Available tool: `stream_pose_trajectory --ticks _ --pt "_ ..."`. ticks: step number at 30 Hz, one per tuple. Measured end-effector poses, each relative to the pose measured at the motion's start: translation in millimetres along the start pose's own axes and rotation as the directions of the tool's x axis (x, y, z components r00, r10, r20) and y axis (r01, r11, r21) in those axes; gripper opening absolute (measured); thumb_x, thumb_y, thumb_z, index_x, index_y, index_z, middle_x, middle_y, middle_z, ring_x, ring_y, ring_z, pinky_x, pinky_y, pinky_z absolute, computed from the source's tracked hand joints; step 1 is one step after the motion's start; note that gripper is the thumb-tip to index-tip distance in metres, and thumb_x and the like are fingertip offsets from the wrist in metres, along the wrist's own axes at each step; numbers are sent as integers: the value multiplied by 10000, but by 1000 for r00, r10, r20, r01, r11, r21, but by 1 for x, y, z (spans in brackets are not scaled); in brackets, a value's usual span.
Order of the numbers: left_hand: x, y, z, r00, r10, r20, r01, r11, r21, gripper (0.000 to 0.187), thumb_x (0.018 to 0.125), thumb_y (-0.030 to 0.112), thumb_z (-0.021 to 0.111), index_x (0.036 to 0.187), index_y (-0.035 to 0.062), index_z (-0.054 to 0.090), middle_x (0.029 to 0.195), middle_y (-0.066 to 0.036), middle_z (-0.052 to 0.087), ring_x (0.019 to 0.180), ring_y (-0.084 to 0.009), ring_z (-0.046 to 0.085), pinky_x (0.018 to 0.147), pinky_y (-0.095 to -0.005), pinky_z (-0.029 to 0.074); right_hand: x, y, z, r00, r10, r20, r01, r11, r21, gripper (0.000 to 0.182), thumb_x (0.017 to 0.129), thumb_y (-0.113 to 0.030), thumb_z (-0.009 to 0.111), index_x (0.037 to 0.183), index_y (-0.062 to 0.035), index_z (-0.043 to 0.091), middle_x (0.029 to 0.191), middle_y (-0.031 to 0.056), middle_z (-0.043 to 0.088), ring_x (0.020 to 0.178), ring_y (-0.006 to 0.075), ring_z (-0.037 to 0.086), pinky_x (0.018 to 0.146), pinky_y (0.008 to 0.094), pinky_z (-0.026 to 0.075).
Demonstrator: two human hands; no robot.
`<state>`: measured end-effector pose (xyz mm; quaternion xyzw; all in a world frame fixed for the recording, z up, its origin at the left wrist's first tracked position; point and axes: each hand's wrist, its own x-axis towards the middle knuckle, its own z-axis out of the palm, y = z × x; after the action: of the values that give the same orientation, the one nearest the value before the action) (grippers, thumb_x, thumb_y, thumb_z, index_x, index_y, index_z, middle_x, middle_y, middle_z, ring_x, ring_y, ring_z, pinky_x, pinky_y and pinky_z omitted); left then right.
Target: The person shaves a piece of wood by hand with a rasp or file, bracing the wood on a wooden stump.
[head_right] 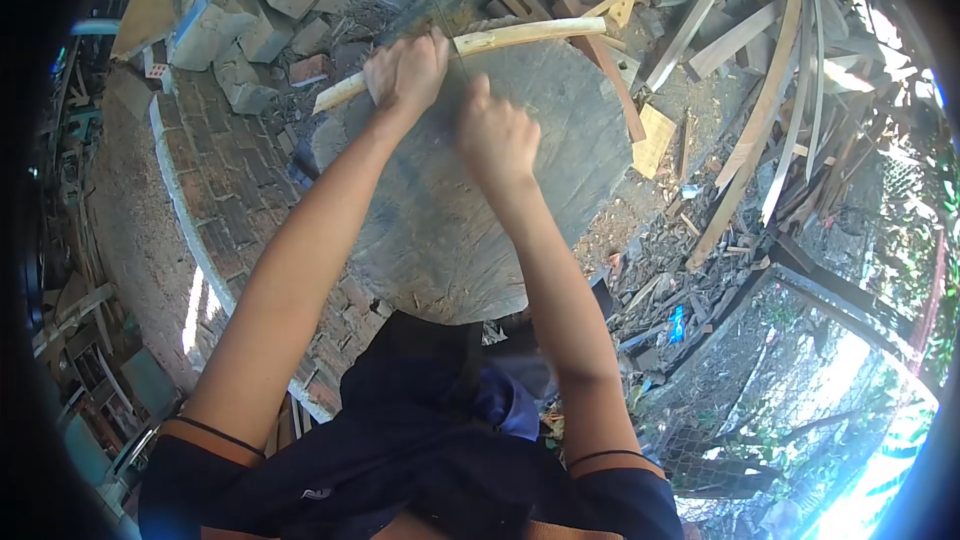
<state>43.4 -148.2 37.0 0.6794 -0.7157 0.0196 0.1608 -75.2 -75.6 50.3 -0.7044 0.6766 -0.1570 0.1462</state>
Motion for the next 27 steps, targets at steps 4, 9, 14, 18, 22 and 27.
stream_pose_trajectory --ticks 4,9,14,18,22,27 --pt "1 0 0 999 -19 36 19 1000 5 492 930 306 415 576 69 662 617 -183 636 569 -352 649 613 -442 510 -37 4 -11 979 116 170 -110 993 -44 133 879 -159 450 925 -53 517 703 201 655 661 385 663 583 491 529" --pt "3 3 -7 994 -26 108 27 1000 -12 473 946 312 400 669 53 682 704 -210 656 652 -389 657 652 -477 514 20 -2 14 1000 22 -12 -22 999 33 150 903 -184 452 960 -56 503 680 215 642 635 412 647 536 508 510" --pt "1 2 -5 995 -26 97 29 999 -26 481 945 317 400 660 48 680 704 -207 658 662 -400 656 648 -485 511 -31 6 -8 988 90 123 -88 996 -23 142 896 -176 442 926 -53 507 667 218 639 633 412 646 550 503 515" --pt "0 1 -6 991 -40 127 43 999 -26 487 945 333 388 689 47 688 712 -196 663 664 -409 651 679 -485 507 -32 2 -13 954 163 253 -145 985 -91 101 866 -138 452 926 -65 487 726 202 669 681 371 677 613 481 538" --pt "4 0 -5 996 -33 88 36 999 -35 494 948 338 390 681 44 684 726 -205 662 684 -416 650 663 -496 504 20 -5 7 1000 10 2 -10 1000 7 128 902 -185 460 897 -59 482 658 211 636 631 405 646 558 501 516" --pt "0 2 -2 1000 -5 16 5 998 56 459 932 348 426 674 83 697 694 -172 666 645 -355 666 652 -445 521 -32 7 -17 988 51 149 -38 995 -94 105 881 -144 440 919 -60 490 711 188 666 678 361 680 593 471 537"
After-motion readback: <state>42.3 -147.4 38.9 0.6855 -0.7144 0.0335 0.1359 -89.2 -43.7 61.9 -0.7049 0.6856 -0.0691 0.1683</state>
